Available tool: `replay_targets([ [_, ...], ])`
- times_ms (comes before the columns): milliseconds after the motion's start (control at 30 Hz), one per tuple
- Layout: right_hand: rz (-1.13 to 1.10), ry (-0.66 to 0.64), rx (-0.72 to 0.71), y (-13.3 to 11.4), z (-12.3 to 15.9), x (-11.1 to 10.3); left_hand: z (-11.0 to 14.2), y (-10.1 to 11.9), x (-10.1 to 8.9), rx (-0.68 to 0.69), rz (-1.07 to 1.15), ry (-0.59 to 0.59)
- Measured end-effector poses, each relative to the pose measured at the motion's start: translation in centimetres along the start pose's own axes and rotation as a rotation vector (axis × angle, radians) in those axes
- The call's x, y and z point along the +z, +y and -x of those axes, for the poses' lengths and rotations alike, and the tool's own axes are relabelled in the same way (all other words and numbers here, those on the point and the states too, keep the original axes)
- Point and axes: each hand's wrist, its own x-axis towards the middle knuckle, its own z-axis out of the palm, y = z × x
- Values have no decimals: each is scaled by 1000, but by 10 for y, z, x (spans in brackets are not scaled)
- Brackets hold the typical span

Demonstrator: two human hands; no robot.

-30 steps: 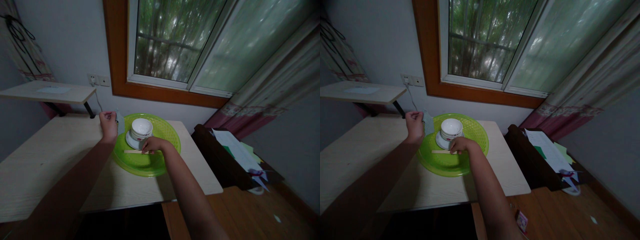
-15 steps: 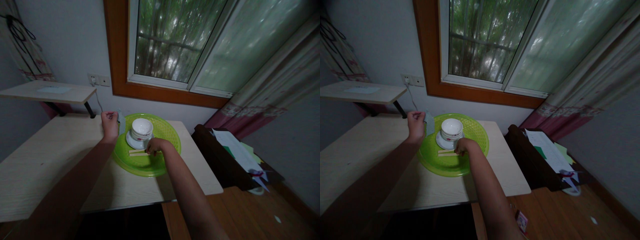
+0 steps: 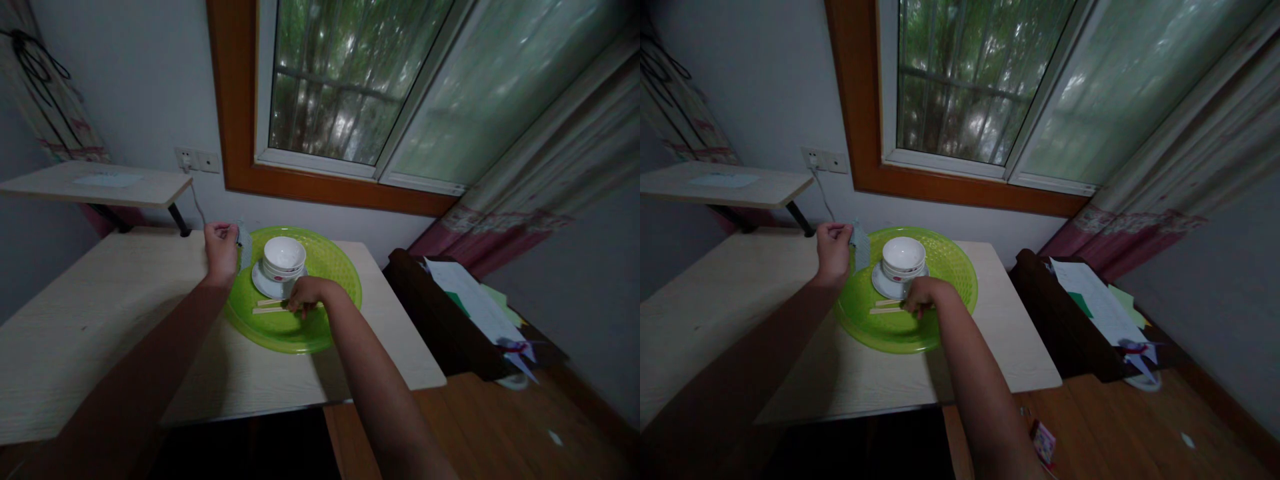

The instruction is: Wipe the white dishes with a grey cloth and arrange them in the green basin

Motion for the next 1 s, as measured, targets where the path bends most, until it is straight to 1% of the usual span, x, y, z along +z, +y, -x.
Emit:
replay_targets([
  [67,-40,-25,37,2,-1,0,0,0,0,-3,-4,-3],
  [133,-60,-10,62,4,-2,0,0,0,0,-7,-6,-7],
  [233,-77,1,59,7,-3,-2,0,-1,0,-1,-1,-10],
  [433,-96,-132,-82,1,-5,3,1,3,1,-17,11,-16],
  [600,-36,-216,-165,-10,-5,11,3,5,2,-30,21,-28],
  [700,15,-242,-195,-18,-6,18,4,5,2,-31,26,-40],
  [800,105,-219,-197,-29,-6,25,4,5,2,-28,22,-45],
  [900,199,-189,-231,-38,-7,32,3,4,2,-25,18,-49],
  [1000,270,-198,-261,-42,-9,36,2,1,2,-23,25,-53],
])
